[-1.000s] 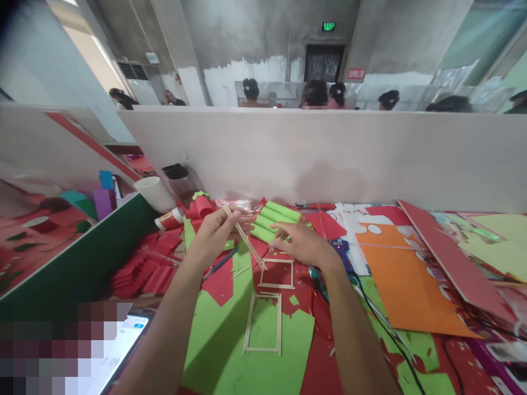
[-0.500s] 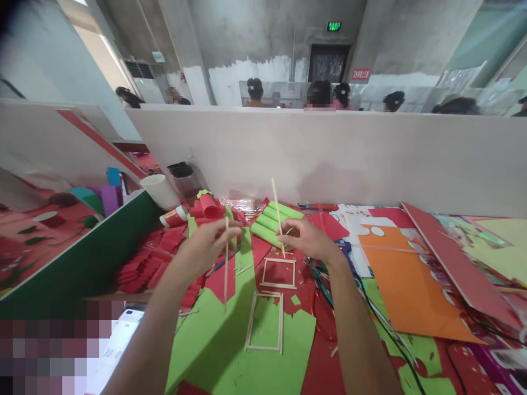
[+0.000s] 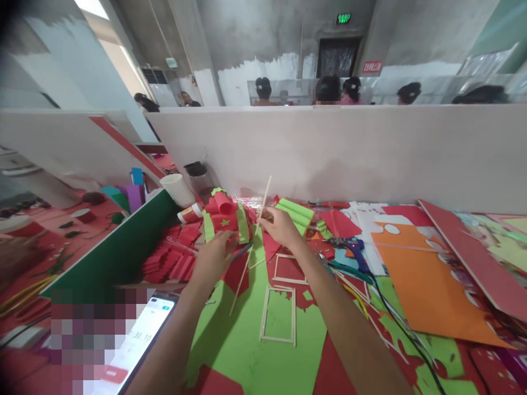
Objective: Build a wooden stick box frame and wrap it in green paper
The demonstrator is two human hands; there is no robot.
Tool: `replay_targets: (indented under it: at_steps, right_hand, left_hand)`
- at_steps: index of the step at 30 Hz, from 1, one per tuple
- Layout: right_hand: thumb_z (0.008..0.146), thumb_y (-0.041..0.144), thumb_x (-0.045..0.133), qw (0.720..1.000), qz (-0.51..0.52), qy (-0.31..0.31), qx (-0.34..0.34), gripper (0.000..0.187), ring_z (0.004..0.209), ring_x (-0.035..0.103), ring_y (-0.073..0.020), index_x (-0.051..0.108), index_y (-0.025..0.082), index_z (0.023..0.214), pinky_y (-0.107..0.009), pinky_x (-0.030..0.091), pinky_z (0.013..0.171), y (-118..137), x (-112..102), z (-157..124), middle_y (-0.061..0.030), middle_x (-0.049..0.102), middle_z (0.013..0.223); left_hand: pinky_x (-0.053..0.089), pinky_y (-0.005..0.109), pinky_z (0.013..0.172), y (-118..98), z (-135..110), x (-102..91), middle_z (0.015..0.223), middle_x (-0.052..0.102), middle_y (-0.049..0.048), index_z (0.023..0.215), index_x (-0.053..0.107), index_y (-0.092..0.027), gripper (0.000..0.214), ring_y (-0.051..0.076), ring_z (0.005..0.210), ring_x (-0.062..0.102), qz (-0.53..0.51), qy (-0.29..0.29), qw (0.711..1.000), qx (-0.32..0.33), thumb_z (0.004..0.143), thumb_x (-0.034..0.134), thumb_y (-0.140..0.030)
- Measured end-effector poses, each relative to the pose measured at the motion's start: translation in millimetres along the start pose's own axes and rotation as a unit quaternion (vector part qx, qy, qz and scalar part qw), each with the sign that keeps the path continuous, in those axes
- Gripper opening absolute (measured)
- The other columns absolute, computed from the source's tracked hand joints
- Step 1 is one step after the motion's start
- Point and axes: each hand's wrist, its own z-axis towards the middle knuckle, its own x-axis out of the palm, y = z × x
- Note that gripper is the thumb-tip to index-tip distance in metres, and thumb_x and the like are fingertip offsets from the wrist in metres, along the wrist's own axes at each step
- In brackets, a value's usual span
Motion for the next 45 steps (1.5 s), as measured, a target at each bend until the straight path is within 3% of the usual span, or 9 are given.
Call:
replay_targets:
  at_steps: [4, 7, 15, 23, 32, 35, 37, 41, 45]
  right_hand:
    - [0.081, 0.021, 0.058, 0.999, -0.005, -0.028, -0.035, 0.005, 0.078, 0.064, -0.0164, 0.061, 0.017, 0.081, -0.029, 0.049, 0.075, -16, 33, 42, -0.0046, 0.068, 0.083]
    - [0.079, 0.017, 0.061, 0.999, -0.018, -0.031, -0.022, 0.002, 0.077, 0.063, -0.0163, 0.06, 0.018, 0.081, -0.03, 0.048, 0.075, -28, 57, 61, -0.0032, 0.068, 0.081]
    - [0.077, 0.013, 0.062, 0.999, -0.001, -0.029, -0.022, 0.012, 0.078, 0.062, -0.0159, 0.061, 0.02, 0.087, -0.028, 0.047, 0.076, -38, 86, 75, -0.002, 0.068, 0.085]
    - [0.08, 0.018, 0.057, 0.998, 0.034, -0.038, -0.027, 0.006, 0.081, 0.063, -0.0162, 0.062, 0.019, 0.084, -0.028, 0.048, 0.078, -39, 82, 72, -0.0031, 0.068, 0.086]
    - [0.075, 0.032, 0.065, 0.988, 0.148, -0.049, 0.0, 0.016, 0.076, 0.066, -0.0176, 0.061, 0.017, 0.081, -0.029, 0.052, 0.072, -30, 97, 34, -0.0048, 0.069, 0.082]
    - [0.076, 0.036, 0.065, 0.986, 0.153, -0.062, -0.002, 0.02, 0.075, 0.065, -0.0176, 0.062, 0.018, 0.082, -0.029, 0.052, 0.072, -21, 91, 22, -0.0047, 0.069, 0.082]
    - [0.079, 0.037, 0.063, 0.99, 0.133, -0.032, -0.014, 0.019, 0.077, 0.065, -0.0169, 0.063, 0.018, 0.085, -0.028, 0.051, 0.073, -13, 79, 15, -0.0038, 0.069, 0.084]
    - [0.082, 0.029, 0.058, 0.998, 0.032, 0.007, -0.045, 0.013, 0.075, 0.063, -0.0152, 0.065, 0.018, 0.082, -0.027, 0.048, 0.072, -3, 38, 6, -0.0021, 0.069, 0.082]
    - [0.082, 0.025, 0.057, 0.996, -0.073, 0.057, -0.012, 0.01, 0.075, 0.063, -0.016, 0.066, 0.019, 0.084, -0.028, 0.047, 0.069, -5, 1, -4, -0.0025, 0.069, 0.084]
  left_hand:
    - [0.042, 0.038, 0.093, 22, 9, -11.1, 0.117, 0.055, 0.0117, 0.11, 0.057, -0.02, 0.027, 0.027, 0.111, 0.052, -0.007, -0.137, 0.99, -0.02, 0.088, 0.043, -0.026]
    - [0.036, 0.041, 0.102, 37, 14, -8.7, 0.127, 0.048, 0.0133, 0.12, 0.051, -0.018, 0.036, 0.028, 0.123, 0.042, -0.023, -0.179, 0.983, -0.02, 0.085, 0.045, -0.023]
    - [0.049, 0.039, 0.082, 44, 22, -0.5, 0.127, 0.048, 0.0139, 0.133, 0.041, -0.022, 0.049, 0.028, 0.104, 0.056, -0.046, -0.063, 0.995, -0.06, 0.084, 0.045, -0.02]
    - [0.044, 0.039, 0.09, 36, 26, -1.1, 0.107, 0.055, 0.011, 0.114, 0.057, -0.021, 0.031, 0.026, 0.106, 0.053, -0.056, -0.158, 0.985, -0.041, 0.084, 0.047, -0.021]
    - [0.046, 0.031, 0.074, 19, 29, 1.1, 0.089, 0.069, 0.0065, 0.096, 0.059, -0.021, 0.017, 0.022, 0.083, 0.064, -0.122, -0.055, 0.99, -0.045, 0.084, 0.05, -0.031]
    - [0.046, 0.03, 0.073, 18, 26, -1.5, 0.088, 0.07, 0.0054, 0.092, 0.061, -0.022, 0.016, 0.021, 0.081, 0.064, -0.145, -0.04, 0.988, -0.032, 0.084, 0.05, -0.031]
    - [0.047, 0.029, 0.074, 21, 20, -3.1, 0.089, 0.07, 0.0049, 0.092, 0.061, -0.022, 0.017, 0.02, 0.081, 0.064, -0.174, -0.052, 0.983, -0.025, 0.084, 0.049, -0.032]
    - [0.048, 0.028, 0.078, 33, 7, -5.3, 0.092, 0.067, 0.0055, 0.092, 0.058, -0.019, 0.019, 0.018, 0.082, 0.064, -0.245, -0.146, 0.956, -0.068, 0.084, 0.05, -0.035]
    - [0.048, 0.029, 0.079, 42, 8, -8.5, 0.095, 0.066, 0.0058, 0.092, 0.057, -0.019, 0.018, 0.019, 0.085, 0.063, -0.241, -0.193, 0.944, -0.113, 0.084, 0.05, -0.034]
